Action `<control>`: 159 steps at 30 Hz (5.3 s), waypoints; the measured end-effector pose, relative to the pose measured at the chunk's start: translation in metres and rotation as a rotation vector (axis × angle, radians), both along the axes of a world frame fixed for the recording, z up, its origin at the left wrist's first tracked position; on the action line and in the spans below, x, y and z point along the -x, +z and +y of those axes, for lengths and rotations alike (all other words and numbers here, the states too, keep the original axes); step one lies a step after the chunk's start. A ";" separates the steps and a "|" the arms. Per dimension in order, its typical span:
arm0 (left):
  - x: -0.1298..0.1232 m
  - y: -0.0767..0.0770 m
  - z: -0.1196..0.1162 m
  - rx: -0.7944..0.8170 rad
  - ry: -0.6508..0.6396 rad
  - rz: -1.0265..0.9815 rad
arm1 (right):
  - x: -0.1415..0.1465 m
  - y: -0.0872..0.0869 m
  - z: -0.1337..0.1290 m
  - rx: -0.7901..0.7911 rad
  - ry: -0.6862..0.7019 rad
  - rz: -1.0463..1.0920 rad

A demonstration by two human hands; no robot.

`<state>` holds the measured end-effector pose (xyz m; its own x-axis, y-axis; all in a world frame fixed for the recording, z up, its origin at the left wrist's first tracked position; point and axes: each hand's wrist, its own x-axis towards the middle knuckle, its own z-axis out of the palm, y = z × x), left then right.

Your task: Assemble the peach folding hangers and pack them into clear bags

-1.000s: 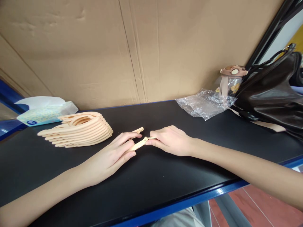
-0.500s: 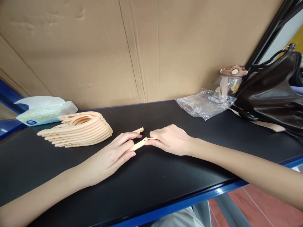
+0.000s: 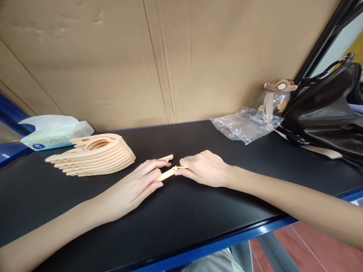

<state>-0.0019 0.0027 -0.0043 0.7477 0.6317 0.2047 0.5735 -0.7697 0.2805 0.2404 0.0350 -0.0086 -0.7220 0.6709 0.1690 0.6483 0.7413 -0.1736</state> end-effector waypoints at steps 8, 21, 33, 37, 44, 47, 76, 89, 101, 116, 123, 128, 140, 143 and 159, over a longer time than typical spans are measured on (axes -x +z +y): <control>-0.001 0.003 0.000 0.029 0.001 -0.010 | 0.000 -0.003 -0.001 -0.070 0.016 -0.014; 0.000 0.005 0.003 0.070 -0.018 0.001 | 0.000 -0.003 -0.002 -0.244 0.089 0.027; 0.000 0.006 0.002 0.076 -0.011 -0.017 | 0.000 -0.001 0.000 -0.367 0.141 0.044; 0.002 0.004 0.003 0.083 0.062 -0.027 | -0.002 0.002 0.002 -0.298 0.190 0.071; 0.006 0.002 0.006 0.116 0.102 -0.066 | -0.004 0.012 0.003 -0.253 0.202 0.003; 0.008 -0.001 0.008 0.092 0.103 -0.067 | -0.008 0.015 0.005 -0.210 0.203 0.033; 0.005 -0.002 0.002 -0.160 0.226 0.135 | -0.011 0.018 0.007 -0.093 0.085 -0.035; 0.006 -0.008 0.004 -0.136 0.295 0.106 | -0.004 0.018 -0.004 -0.122 0.225 -0.006; 0.006 -0.006 0.003 -0.095 0.284 0.059 | -0.001 0.017 -0.006 -0.117 0.289 -0.024; 0.007 -0.005 0.004 -0.035 0.264 -0.005 | 0.002 0.016 -0.009 -0.060 0.336 0.056; 0.006 -0.007 0.004 -0.015 0.312 -0.006 | 0.002 0.015 -0.009 -0.080 0.320 0.076; 0.006 -0.006 0.005 0.009 0.345 0.054 | 0.001 0.013 -0.004 -0.108 0.294 0.074; 0.009 0.000 0.008 -0.137 0.190 0.012 | -0.001 0.005 0.003 -0.178 0.204 0.066; 0.007 -0.001 0.008 -0.161 0.197 0.049 | -0.001 0.007 0.003 -0.178 0.163 0.075; 0.009 -0.005 0.009 -0.133 0.172 0.009 | -0.004 0.008 0.006 -0.208 0.091 0.014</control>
